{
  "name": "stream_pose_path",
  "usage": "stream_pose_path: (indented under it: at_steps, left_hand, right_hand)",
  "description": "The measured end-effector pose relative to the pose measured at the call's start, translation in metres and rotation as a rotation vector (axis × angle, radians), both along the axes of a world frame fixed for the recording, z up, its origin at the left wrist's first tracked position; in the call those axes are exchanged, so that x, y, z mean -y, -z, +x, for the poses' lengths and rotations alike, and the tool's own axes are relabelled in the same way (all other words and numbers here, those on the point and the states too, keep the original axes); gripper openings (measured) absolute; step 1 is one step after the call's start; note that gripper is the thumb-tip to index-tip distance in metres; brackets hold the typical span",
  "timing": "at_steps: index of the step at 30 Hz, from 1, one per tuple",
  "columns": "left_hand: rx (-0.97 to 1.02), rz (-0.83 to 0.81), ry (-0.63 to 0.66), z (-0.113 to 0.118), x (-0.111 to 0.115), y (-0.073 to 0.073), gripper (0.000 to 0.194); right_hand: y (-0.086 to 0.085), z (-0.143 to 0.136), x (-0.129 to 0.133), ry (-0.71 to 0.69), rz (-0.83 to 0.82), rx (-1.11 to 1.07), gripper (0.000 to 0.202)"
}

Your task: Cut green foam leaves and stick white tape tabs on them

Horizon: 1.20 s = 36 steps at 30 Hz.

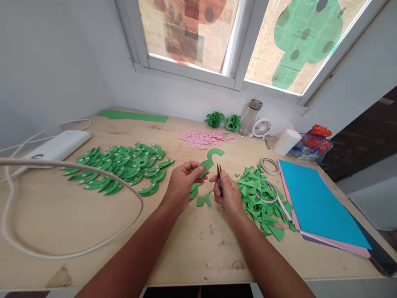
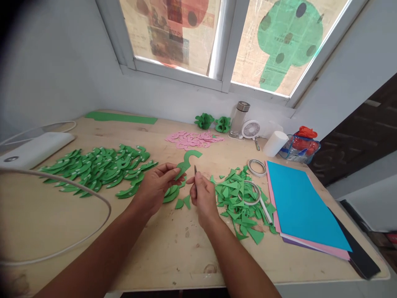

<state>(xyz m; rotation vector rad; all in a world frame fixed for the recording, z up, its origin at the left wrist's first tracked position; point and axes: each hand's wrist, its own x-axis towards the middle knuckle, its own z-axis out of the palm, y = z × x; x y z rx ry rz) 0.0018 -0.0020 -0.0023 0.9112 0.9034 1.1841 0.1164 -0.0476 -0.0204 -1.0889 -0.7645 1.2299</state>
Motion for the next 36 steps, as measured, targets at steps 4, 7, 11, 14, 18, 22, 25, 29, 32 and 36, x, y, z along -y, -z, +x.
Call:
stream_pose_path:
  at_steps: [4, 7, 11, 14, 18, 22, 25, 29, 32, 36]
  left_hand:
    - [0.003, 0.019, 0.057, -0.002, -0.001, -0.001, 0.018]
    - [-0.008, 0.032, 0.097, -0.004, -0.001, -0.002, 0.016]
    - [-0.031, 0.048, 0.109, -0.007, -0.002, -0.004, 0.016]
    - [-0.057, 0.048, 0.128, -0.008, -0.003, -0.005, 0.017]
    - [-0.081, 0.052, 0.139, -0.01, -0.003, -0.007, 0.02]
    - [-0.101, 0.081, 0.159, -0.012, -0.003, -0.009, 0.019]
    - [-0.102, 0.101, 0.185, -0.013, -0.003, -0.01, 0.017]
    - [-0.1, 0.085, 0.186, -0.014, -0.003, -0.01, 0.018]
    - [-0.1, 0.069, 0.185, -0.014, -0.004, -0.009, 0.019]
    - [-0.124, 0.068, 0.171, -0.014, -0.003, -0.01, 0.02]
  right_hand:
    - [0.0, -0.002, 0.001, -0.087, -0.046, 0.052, 0.046]
    - [-0.001, -0.002, 0.0, -0.103, -0.059, 0.063, 0.048]
    - [-0.003, 0.001, 0.0, -0.145, -0.076, 0.076, 0.05]
    - [-0.004, 0.003, -0.001, -0.161, -0.082, 0.094, 0.05]
    - [-0.006, 0.005, -0.001, -0.19, -0.099, 0.116, 0.049]
    - [-0.006, 0.006, -0.002, -0.201, -0.102, 0.122, 0.048]
    - [-0.005, 0.006, -0.003, -0.2, -0.104, 0.123, 0.047]
    - [-0.005, 0.007, -0.002, -0.207, -0.098, 0.127, 0.047]
    - [-0.006, 0.007, -0.002, -0.208, -0.094, 0.142, 0.046]
    - [-0.006, 0.007, -0.003, -0.21, -0.107, 0.158, 0.046]
